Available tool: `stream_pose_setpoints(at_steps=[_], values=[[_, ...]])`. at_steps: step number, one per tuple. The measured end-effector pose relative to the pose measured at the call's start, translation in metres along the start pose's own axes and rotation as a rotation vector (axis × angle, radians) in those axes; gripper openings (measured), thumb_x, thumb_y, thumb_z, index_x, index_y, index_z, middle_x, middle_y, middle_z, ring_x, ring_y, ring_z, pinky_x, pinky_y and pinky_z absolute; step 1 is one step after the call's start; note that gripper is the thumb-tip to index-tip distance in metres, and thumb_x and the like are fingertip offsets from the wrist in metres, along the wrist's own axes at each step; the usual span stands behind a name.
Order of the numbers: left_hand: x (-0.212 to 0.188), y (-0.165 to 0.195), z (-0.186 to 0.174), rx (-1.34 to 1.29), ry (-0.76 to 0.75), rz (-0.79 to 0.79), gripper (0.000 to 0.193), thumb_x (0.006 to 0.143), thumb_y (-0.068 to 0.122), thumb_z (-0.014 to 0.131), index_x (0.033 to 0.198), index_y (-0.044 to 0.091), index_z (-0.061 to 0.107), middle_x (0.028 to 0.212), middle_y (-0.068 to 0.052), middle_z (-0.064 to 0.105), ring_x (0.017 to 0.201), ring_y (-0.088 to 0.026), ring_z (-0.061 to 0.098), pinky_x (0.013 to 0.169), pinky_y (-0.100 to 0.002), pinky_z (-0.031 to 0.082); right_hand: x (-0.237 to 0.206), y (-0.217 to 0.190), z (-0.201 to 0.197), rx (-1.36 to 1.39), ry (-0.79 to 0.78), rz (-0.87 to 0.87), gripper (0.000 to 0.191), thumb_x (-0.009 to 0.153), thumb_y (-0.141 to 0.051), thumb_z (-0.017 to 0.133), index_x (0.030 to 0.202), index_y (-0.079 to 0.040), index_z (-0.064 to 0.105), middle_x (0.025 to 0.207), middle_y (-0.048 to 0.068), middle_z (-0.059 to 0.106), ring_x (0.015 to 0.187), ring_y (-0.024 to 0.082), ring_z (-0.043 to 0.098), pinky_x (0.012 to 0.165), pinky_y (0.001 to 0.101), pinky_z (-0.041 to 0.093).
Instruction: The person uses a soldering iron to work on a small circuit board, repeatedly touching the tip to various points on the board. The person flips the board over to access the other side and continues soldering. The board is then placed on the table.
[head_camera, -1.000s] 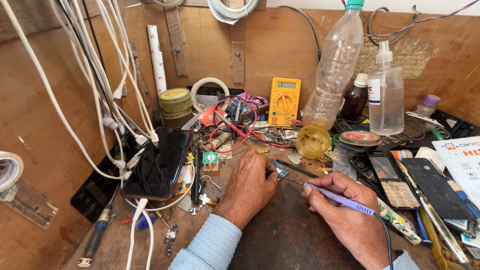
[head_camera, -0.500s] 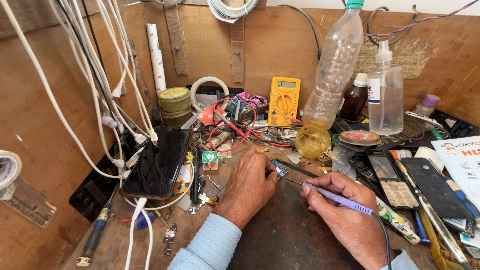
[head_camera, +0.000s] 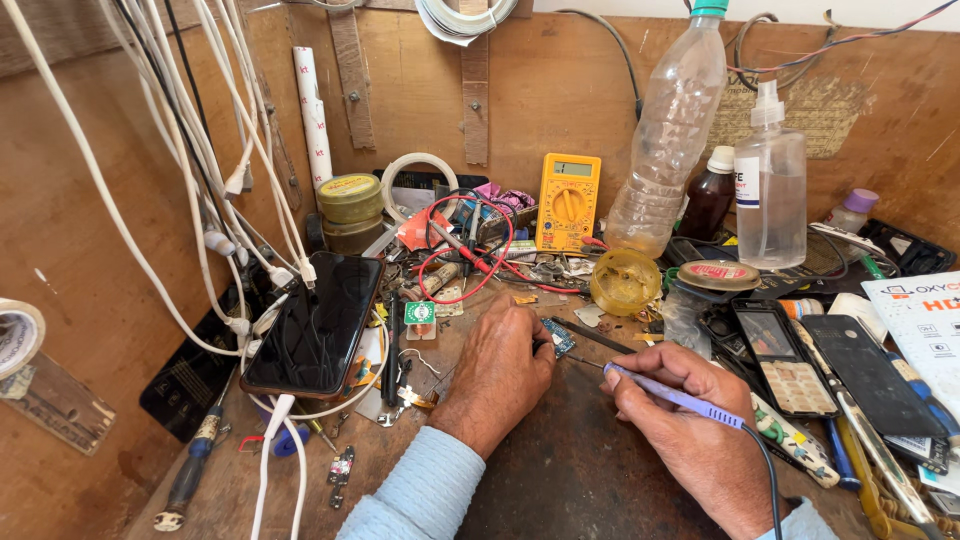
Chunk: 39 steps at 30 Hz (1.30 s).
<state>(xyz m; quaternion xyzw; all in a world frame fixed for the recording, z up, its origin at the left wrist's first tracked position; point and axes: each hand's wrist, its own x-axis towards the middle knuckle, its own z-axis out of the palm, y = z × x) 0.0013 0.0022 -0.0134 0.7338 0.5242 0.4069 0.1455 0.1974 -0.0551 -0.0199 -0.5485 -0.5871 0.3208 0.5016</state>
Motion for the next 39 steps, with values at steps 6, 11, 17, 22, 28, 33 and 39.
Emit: stream_pose_setpoints(at_steps=[6, 11, 17, 22, 28, 33, 39], values=[[-0.0005, 0.0013, -0.0006, 0.017, -0.017, -0.022, 0.013, 0.081, 0.009, 0.076, 0.085, -0.002, 0.073, 0.102, -0.022, 0.064, 0.102, -0.039, 0.065, 0.09, -0.048, 0.051, 0.0005, -0.0042, 0.0, 0.018, 0.002, 0.063, 0.018, 0.085, -0.01, 0.075, 0.099, 0.001, 0.076, 0.084, 0.007, 0.08, 0.072, 0.008, 0.074, 0.064, 0.0244, 0.062], [-0.0008, 0.0018, -0.0006, 0.023, -0.009, -0.015, 0.013, 0.081, 0.01, 0.076, 0.085, -0.002, 0.072, 0.102, -0.021, 0.064, 0.102, -0.039, 0.065, 0.09, -0.048, 0.051, -0.0003, -0.0039, 0.0001, -0.001, 0.001, 0.023, 0.019, 0.085, -0.01, 0.076, 0.1, 0.001, 0.076, 0.084, 0.007, 0.081, 0.071, 0.009, 0.072, 0.064, 0.024, 0.061], [-0.0018, 0.0016, 0.0001, 0.02, -0.006, -0.015, 0.014, 0.081, 0.011, 0.076, 0.085, -0.002, 0.072, 0.101, -0.021, 0.064, 0.102, -0.039, 0.065, 0.089, -0.048, 0.051, -0.0009, -0.0015, -0.0003, -0.003, -0.002, 0.016, 0.019, 0.085, -0.009, 0.076, 0.1, 0.001, 0.076, 0.084, 0.007, 0.081, 0.071, 0.009, 0.072, 0.064, 0.0238, 0.06], [-0.0008, 0.0004, 0.001, 0.013, -0.011, -0.029, 0.014, 0.08, 0.011, 0.076, 0.084, -0.002, 0.072, 0.101, -0.022, 0.065, 0.102, -0.039, 0.065, 0.09, -0.048, 0.051, -0.0007, -0.0017, -0.0001, 0.004, -0.003, 0.02, 0.019, 0.085, -0.009, 0.076, 0.1, 0.001, 0.076, 0.084, 0.007, 0.081, 0.071, 0.009, 0.072, 0.064, 0.0238, 0.059], [0.0011, -0.0026, 0.0001, -0.002, 0.003, -0.03, 0.016, 0.079, 0.013, 0.078, 0.084, -0.001, 0.074, 0.099, -0.022, 0.068, 0.1, -0.037, 0.066, 0.089, -0.047, 0.052, -0.0006, -0.0034, -0.0002, 0.051, -0.003, 0.026, 0.018, 0.087, -0.011, 0.075, 0.099, 0.002, 0.075, 0.084, 0.007, 0.079, 0.072, 0.009, 0.073, 0.064, 0.0259, 0.062], [0.0032, -0.0027, -0.0002, 0.017, -0.039, -0.07, 0.016, 0.079, 0.015, 0.078, 0.085, 0.0, 0.076, 0.098, -0.022, 0.068, 0.098, -0.036, 0.068, 0.088, -0.047, 0.053, -0.0007, -0.0044, -0.0004, 0.07, -0.002, 0.029, 0.018, 0.087, -0.012, 0.074, 0.099, 0.001, 0.075, 0.085, 0.007, 0.08, 0.073, 0.009, 0.074, 0.065, 0.026, 0.063], [0.0033, -0.0023, 0.0005, 0.016, -0.005, -0.044, 0.015, 0.078, 0.013, 0.078, 0.083, -0.001, 0.077, 0.098, -0.022, 0.068, 0.098, -0.037, 0.067, 0.088, -0.047, 0.052, -0.0003, -0.0037, 0.0001, 0.068, -0.003, 0.027, 0.018, 0.086, -0.012, 0.075, 0.098, 0.002, 0.075, 0.084, 0.008, 0.079, 0.072, 0.01, 0.073, 0.064, 0.0263, 0.063]])
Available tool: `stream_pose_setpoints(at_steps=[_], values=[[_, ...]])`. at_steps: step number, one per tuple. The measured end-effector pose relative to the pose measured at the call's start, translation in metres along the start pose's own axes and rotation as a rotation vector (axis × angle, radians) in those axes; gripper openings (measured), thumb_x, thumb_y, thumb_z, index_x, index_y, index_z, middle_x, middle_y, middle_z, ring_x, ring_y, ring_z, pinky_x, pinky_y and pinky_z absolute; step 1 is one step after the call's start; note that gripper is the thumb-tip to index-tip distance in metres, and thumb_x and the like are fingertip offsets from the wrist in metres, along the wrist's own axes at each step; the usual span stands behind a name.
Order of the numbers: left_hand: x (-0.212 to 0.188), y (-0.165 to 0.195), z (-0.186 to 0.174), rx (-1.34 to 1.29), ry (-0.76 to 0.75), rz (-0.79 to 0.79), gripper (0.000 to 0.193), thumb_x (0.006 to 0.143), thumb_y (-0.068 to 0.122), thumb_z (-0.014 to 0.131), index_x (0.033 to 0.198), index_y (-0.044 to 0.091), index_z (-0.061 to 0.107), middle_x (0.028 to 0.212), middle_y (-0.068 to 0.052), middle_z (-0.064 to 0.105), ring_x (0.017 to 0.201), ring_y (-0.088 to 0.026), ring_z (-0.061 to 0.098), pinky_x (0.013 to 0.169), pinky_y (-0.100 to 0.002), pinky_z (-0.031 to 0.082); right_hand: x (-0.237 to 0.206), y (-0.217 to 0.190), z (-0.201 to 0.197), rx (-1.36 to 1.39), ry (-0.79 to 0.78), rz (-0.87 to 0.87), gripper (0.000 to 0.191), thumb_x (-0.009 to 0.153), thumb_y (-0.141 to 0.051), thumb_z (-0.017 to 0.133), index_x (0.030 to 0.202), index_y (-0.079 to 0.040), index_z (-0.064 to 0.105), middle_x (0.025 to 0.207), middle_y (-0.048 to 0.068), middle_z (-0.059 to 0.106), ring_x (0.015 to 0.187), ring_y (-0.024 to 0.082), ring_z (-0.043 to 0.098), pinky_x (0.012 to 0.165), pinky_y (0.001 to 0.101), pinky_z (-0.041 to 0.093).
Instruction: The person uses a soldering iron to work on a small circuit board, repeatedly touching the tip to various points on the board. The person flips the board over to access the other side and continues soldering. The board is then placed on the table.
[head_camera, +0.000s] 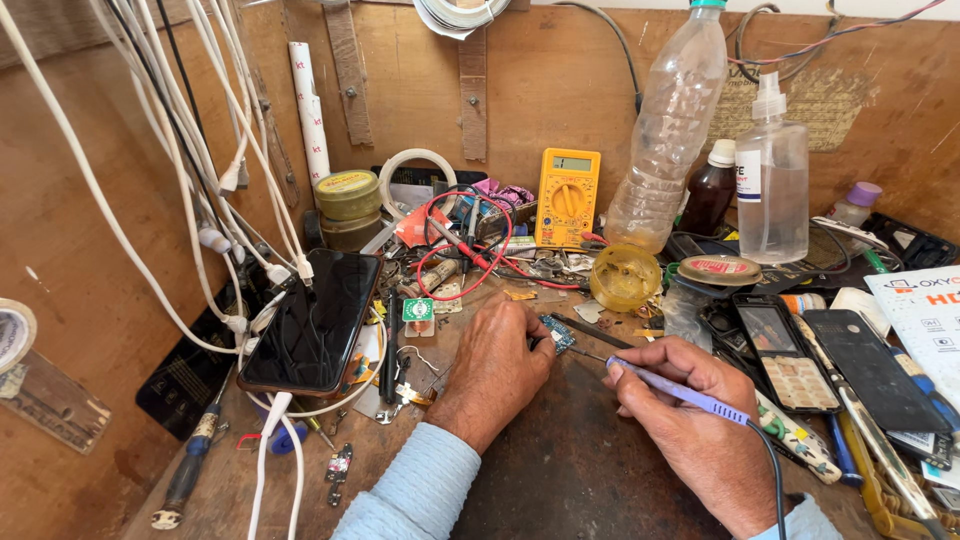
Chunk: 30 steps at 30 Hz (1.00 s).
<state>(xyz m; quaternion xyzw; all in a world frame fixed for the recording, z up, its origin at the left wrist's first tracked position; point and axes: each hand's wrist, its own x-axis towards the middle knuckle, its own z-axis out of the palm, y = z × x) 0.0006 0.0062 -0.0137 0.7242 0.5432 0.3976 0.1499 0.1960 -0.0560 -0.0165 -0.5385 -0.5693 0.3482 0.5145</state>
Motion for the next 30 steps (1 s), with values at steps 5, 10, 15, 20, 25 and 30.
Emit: stream_pose_setpoints(at_steps=[5, 10, 15, 20, 25, 30], values=[[-0.0015, -0.0008, 0.0012, -0.01, 0.016, -0.005, 0.015, 0.077, 0.012, 0.078, 0.081, -0.002, 0.076, 0.098, -0.023, 0.067, 0.099, -0.038, 0.066, 0.088, -0.048, 0.052, -0.0005, 0.0001, -0.0007, -0.033, 0.001, -0.004, 0.018, 0.085, -0.011, 0.075, 0.099, 0.001, 0.076, 0.085, 0.007, 0.081, 0.072, 0.009, 0.073, 0.065, 0.0253, 0.062], [-0.0016, -0.0015, 0.0036, -0.015, 0.043, 0.013, 0.016, 0.076, 0.012, 0.079, 0.08, -0.003, 0.074, 0.097, -0.023, 0.067, 0.099, -0.039, 0.066, 0.088, -0.048, 0.052, -0.0015, -0.0006, -0.0009, -0.047, 0.004, 0.008, 0.018, 0.085, -0.01, 0.075, 0.099, 0.001, 0.076, 0.084, 0.007, 0.081, 0.07, 0.009, 0.073, 0.064, 0.0245, 0.061], [-0.0012, -0.0014, 0.0043, -0.005, 0.038, -0.002, 0.016, 0.077, 0.011, 0.078, 0.08, -0.003, 0.073, 0.096, -0.023, 0.067, 0.098, -0.039, 0.066, 0.088, -0.048, 0.052, -0.0011, -0.0004, -0.0006, -0.062, 0.003, -0.005, 0.018, 0.084, -0.008, 0.076, 0.099, 0.001, 0.076, 0.082, 0.008, 0.08, 0.069, 0.009, 0.071, 0.063, 0.0235, 0.058], [-0.0014, -0.0006, 0.0037, -0.002, 0.04, 0.008, 0.015, 0.077, 0.011, 0.079, 0.08, -0.003, 0.073, 0.097, -0.023, 0.067, 0.098, -0.039, 0.066, 0.088, -0.048, 0.052, -0.0009, -0.0005, -0.0009, -0.07, 0.007, 0.001, 0.018, 0.084, -0.008, 0.076, 0.099, 0.001, 0.076, 0.082, 0.007, 0.081, 0.069, 0.009, 0.072, 0.063, 0.0233, 0.059], [-0.0026, 0.0, 0.0036, -0.009, 0.035, 0.0, 0.016, 0.077, 0.012, 0.08, 0.08, -0.003, 0.073, 0.096, -0.023, 0.066, 0.098, -0.038, 0.066, 0.087, -0.048, 0.052, -0.0019, -0.0018, -0.001, -0.085, 0.007, 0.009, 0.018, 0.083, -0.009, 0.076, 0.098, 0.001, 0.076, 0.082, 0.007, 0.081, 0.068, 0.009, 0.072, 0.062, 0.0236, 0.059], [-0.0024, -0.0003, 0.0035, -0.009, 0.035, 0.007, 0.016, 0.077, 0.011, 0.079, 0.08, -0.003, 0.073, 0.097, -0.023, 0.066, 0.098, -0.038, 0.066, 0.088, -0.048, 0.052, -0.0021, -0.0024, -0.001, -0.092, 0.002, 0.004, 0.018, 0.084, -0.009, 0.076, 0.098, 0.0, 0.077, 0.081, 0.007, 0.081, 0.068, 0.009, 0.071, 0.062, 0.0232, 0.058]])
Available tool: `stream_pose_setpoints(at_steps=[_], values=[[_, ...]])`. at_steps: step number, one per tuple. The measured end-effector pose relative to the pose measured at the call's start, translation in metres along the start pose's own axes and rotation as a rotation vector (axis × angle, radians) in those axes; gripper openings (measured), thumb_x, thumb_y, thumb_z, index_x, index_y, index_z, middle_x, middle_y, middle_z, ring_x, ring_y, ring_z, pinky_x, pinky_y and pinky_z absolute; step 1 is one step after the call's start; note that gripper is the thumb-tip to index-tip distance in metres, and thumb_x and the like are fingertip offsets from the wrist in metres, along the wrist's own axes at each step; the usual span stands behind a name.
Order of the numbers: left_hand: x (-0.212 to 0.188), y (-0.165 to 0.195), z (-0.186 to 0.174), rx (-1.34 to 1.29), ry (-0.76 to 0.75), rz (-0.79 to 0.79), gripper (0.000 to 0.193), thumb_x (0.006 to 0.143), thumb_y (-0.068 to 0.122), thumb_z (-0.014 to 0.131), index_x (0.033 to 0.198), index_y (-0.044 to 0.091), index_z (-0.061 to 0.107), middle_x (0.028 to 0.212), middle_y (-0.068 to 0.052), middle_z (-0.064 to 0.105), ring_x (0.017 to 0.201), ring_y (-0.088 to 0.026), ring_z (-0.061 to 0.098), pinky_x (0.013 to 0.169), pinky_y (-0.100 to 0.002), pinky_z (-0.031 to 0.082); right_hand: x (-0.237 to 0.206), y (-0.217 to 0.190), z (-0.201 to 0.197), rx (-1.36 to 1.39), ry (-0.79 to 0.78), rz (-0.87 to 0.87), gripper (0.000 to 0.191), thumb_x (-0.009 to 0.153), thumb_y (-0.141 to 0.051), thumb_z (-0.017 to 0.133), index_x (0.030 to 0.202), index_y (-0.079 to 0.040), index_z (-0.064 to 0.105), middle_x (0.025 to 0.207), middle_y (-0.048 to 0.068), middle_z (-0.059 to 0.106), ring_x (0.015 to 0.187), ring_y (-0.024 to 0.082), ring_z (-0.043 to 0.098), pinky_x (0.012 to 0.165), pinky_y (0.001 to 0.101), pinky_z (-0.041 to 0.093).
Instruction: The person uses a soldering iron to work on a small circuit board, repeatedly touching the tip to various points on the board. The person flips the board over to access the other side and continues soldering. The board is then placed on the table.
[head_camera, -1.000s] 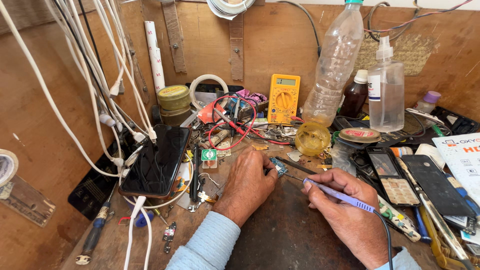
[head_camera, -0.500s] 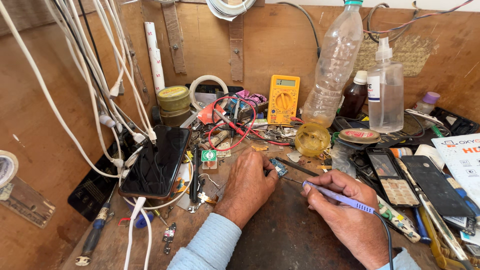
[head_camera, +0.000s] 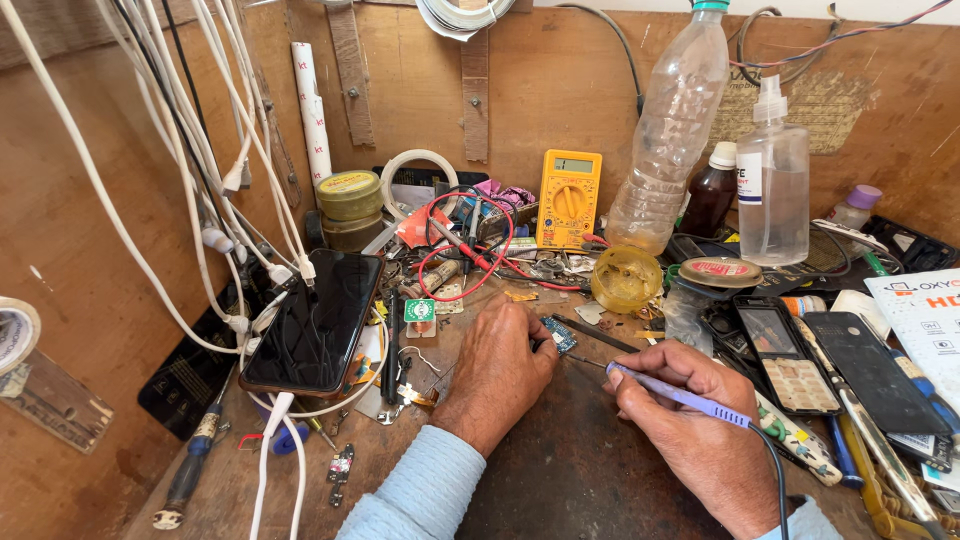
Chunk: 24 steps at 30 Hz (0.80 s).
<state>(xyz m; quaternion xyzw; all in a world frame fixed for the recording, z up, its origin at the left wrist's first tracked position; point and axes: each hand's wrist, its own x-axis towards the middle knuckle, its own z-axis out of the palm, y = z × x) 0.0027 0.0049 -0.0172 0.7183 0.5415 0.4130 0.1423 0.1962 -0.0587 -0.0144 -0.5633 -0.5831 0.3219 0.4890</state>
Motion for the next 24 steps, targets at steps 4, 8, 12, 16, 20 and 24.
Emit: stream_pose_setpoints(at_steps=[4, 8, 12, 16, 20, 24], values=[[-0.0007, 0.0009, -0.0001, 0.012, 0.004, 0.0, 0.016, 0.077, 0.011, 0.08, 0.081, -0.003, 0.074, 0.098, -0.023, 0.066, 0.099, -0.039, 0.066, 0.088, -0.048, 0.052, -0.0001, 0.0007, 0.0003, -0.005, 0.006, -0.005, 0.018, 0.084, -0.01, 0.077, 0.098, 0.0, 0.077, 0.081, 0.006, 0.081, 0.068, 0.008, 0.071, 0.062, 0.0227, 0.058], [-0.0003, 0.0018, -0.0012, 0.019, -0.018, -0.027, 0.016, 0.078, 0.012, 0.08, 0.08, -0.003, 0.074, 0.099, -0.023, 0.066, 0.099, -0.039, 0.066, 0.088, -0.048, 0.052, -0.0001, 0.0014, 0.0009, -0.005, 0.009, -0.013, 0.018, 0.084, -0.01, 0.077, 0.098, 0.0, 0.077, 0.081, 0.006, 0.08, 0.068, 0.008, 0.071, 0.062, 0.0225, 0.057], [-0.0001, 0.0017, -0.0007, 0.012, -0.014, -0.025, 0.016, 0.077, 0.012, 0.08, 0.08, -0.003, 0.074, 0.099, -0.023, 0.066, 0.099, -0.039, 0.066, 0.088, -0.048, 0.052, -0.0001, 0.0012, 0.0005, -0.005, 0.012, -0.008, 0.018, 0.083, -0.01, 0.077, 0.098, 0.0, 0.077, 0.081, 0.007, 0.08, 0.068, 0.009, 0.072, 0.062, 0.023, 0.058], [-0.0003, 0.0001, 0.0011, 0.009, 0.008, 0.0, 0.016, 0.076, 0.011, 0.08, 0.08, -0.003, 0.074, 0.097, -0.023, 0.066, 0.099, -0.039, 0.066, 0.088, -0.048, 0.052, 0.0001, 0.0006, 0.0005, 0.014, 0.017, 0.0, 0.018, 0.084, -0.01, 0.076, 0.098, 0.001, 0.076, 0.082, 0.007, 0.081, 0.069, 0.009, 0.073, 0.063, 0.024, 0.06], [-0.0002, -0.0012, 0.0022, 0.015, 0.012, 0.003, 0.015, 0.077, 0.011, 0.079, 0.08, -0.003, 0.074, 0.096, -0.023, 0.067, 0.097, -0.039, 0.067, 0.087, -0.049, 0.052, -0.0001, 0.0003, 0.0008, 0.01, 0.012, 0.006, 0.019, 0.084, -0.01, 0.076, 0.099, 0.001, 0.076, 0.083, 0.008, 0.081, 0.069, 0.01, 0.073, 0.063, 0.0244, 0.06], [0.0004, -0.0013, 0.0026, 0.017, 0.009, -0.004, 0.015, 0.077, 0.011, 0.08, 0.08, -0.003, 0.074, 0.095, -0.024, 0.067, 0.096, -0.039, 0.067, 0.086, -0.049, 0.053, 0.0005, 0.0003, 0.0003, 0.013, 0.003, 0.007, 0.019, 0.084, -0.01, 0.076, 0.099, 0.001, 0.076, 0.084, 0.008, 0.082, 0.071, 0.009, 0.073, 0.064, 0.0241, 0.061]])
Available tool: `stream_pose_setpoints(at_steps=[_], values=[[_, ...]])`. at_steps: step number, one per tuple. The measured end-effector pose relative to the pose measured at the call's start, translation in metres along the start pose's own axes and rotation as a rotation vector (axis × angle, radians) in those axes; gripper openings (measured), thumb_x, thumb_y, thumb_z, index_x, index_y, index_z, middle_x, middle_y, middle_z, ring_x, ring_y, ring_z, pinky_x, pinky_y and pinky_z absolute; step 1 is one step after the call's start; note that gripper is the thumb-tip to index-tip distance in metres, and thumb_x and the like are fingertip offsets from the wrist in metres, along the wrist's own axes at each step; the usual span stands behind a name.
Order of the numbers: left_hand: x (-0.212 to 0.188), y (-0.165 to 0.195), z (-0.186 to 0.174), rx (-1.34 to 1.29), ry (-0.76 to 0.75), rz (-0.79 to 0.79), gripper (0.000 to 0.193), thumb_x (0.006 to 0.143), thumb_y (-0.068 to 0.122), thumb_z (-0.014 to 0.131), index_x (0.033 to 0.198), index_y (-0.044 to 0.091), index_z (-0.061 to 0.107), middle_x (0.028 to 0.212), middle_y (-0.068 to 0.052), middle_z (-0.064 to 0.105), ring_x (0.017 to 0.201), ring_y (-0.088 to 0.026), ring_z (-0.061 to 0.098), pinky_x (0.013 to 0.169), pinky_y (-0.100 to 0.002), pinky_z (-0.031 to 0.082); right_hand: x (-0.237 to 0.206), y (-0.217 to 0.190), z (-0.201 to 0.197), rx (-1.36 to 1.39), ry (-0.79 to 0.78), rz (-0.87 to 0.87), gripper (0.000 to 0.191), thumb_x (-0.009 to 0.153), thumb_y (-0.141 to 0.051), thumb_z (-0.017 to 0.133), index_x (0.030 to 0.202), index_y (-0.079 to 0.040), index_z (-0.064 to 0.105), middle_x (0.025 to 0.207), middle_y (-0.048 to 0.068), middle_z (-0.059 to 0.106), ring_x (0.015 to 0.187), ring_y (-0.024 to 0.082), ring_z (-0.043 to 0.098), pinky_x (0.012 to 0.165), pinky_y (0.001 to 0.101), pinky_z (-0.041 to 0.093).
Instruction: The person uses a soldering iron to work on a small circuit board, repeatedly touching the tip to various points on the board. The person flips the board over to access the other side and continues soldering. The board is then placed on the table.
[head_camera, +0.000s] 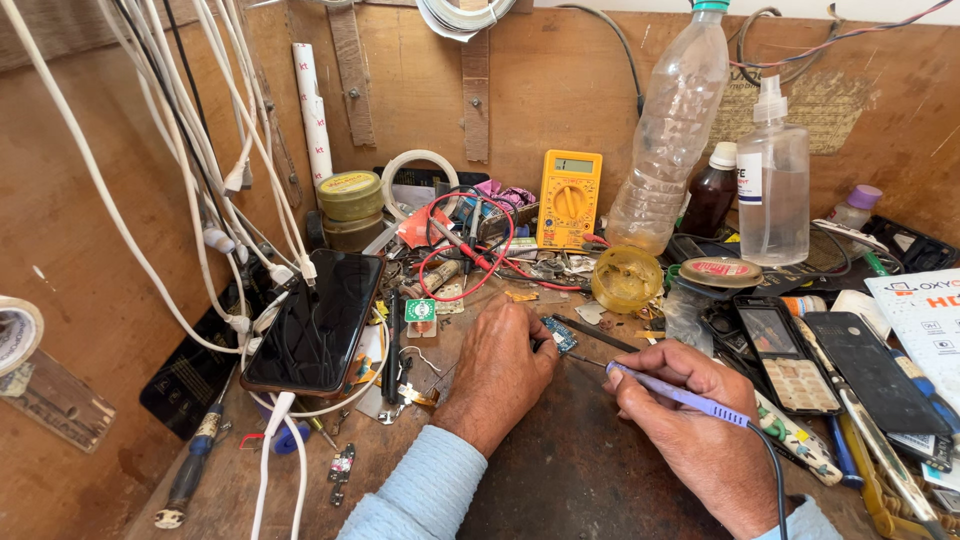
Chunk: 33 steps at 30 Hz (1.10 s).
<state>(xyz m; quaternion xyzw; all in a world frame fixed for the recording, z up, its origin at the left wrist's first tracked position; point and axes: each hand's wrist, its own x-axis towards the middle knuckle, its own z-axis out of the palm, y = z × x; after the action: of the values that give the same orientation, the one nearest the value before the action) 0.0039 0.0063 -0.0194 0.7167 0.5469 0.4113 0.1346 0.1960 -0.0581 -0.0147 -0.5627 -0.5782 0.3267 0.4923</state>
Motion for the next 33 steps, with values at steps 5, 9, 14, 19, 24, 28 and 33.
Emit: stream_pose_setpoints(at_steps=[5, 9, 14, 19, 24, 28, 33], values=[[0.0001, 0.0002, -0.0004, -0.001, -0.002, 0.004, 0.015, 0.077, 0.011, 0.079, 0.08, -0.003, 0.074, 0.096, -0.024, 0.067, 0.096, -0.039, 0.067, 0.086, -0.048, 0.053, 0.0004, 0.0007, 0.0002, 0.012, -0.001, 0.004, 0.019, 0.084, -0.01, 0.076, 0.1, 0.001, 0.075, 0.084, 0.008, 0.081, 0.07, 0.01, 0.073, 0.063, 0.0244, 0.06], [0.0, 0.0006, -0.0004, -0.004, -0.001, 0.0, 0.015, 0.076, 0.01, 0.079, 0.081, -0.003, 0.074, 0.096, -0.023, 0.067, 0.097, -0.039, 0.067, 0.086, -0.048, 0.053, 0.0006, 0.0008, 0.0002, 0.022, 0.002, 0.009, 0.019, 0.084, -0.01, 0.076, 0.1, 0.001, 0.075, 0.084, 0.008, 0.081, 0.07, 0.01, 0.073, 0.063, 0.0245, 0.061], [-0.0004, 0.0007, -0.0004, -0.007, 0.01, 0.006, 0.015, 0.076, 0.01, 0.08, 0.08, -0.003, 0.075, 0.097, -0.024, 0.067, 0.097, -0.039, 0.066, 0.087, -0.049, 0.052, 0.0005, 0.001, 0.0006, 0.001, 0.006, -0.004, 0.019, 0.084, -0.01, 0.076, 0.099, 0.001, 0.076, 0.083, 0.008, 0.081, 0.069, 0.009, 0.073, 0.063, 0.0242, 0.06], [-0.0002, 0.0009, -0.0003, -0.001, 0.008, 0.009, 0.015, 0.076, 0.011, 0.08, 0.081, -0.003, 0.075, 0.097, -0.024, 0.067, 0.097, -0.039, 0.067, 0.087, -0.049, 0.053, 0.0008, 0.0013, 0.0004, 0.012, 0.006, -0.006, 0.019, 0.084, -0.009, 0.076, 0.1, 0.001, 0.076, 0.083, 0.008, 0.081, 0.069, 0.009, 0.073, 0.062, 0.0238, 0.06], [-0.0003, 0.0008, -0.0009, 0.001, -0.003, 0.002, 0.016, 0.076, 0.011, 0.08, 0.081, -0.003, 0.075, 0.097, -0.024, 0.067, 0.097, -0.039, 0.066, 0.087, -0.049, 0.052, -0.0001, 0.0016, 0.0009, -0.01, 0.018, -0.001, 0.019, 0.084, -0.01, 0.076, 0.099, 0.001, 0.076, 0.082, 0.008, 0.081, 0.068, 0.01, 0.072, 0.061, 0.0237, 0.059], [-0.0005, 0.0011, -0.0014, -0.004, 0.0, 0.002, 0.015, 0.076, 0.011, 0.08, 0.081, -0.003, 0.075, 0.097, -0.024, 0.067, 0.097, -0.039, 0.067, 0.088, -0.048, 0.053, -0.0001, 0.0019, 0.001, 0.0, 0.011, -0.005, 0.019, 0.084, -0.01, 0.076, 0.099, 0.001, 0.076, 0.082, 0.008, 0.081, 0.068, 0.009, 0.072, 0.062, 0.0237, 0.059], [-0.001, 0.0017, -0.0023, -0.018, 0.001, 0.002, 0.015, 0.076, 0.01, 0.079, 0.08, -0.004, 0.074, 0.098, -0.023, 0.067, 0.098, -0.038, 0.067, 0.087, -0.048, 0.053, 0.001, 0.0022, -0.0001, 0.033, -0.001, -0.019, 0.019, 0.084, -0.009, 0.075, 0.1, 0.001, 0.075, 0.084, 0.007, 0.081, 0.07, 0.009, 0.074, 0.063, 0.0237, 0.061]])
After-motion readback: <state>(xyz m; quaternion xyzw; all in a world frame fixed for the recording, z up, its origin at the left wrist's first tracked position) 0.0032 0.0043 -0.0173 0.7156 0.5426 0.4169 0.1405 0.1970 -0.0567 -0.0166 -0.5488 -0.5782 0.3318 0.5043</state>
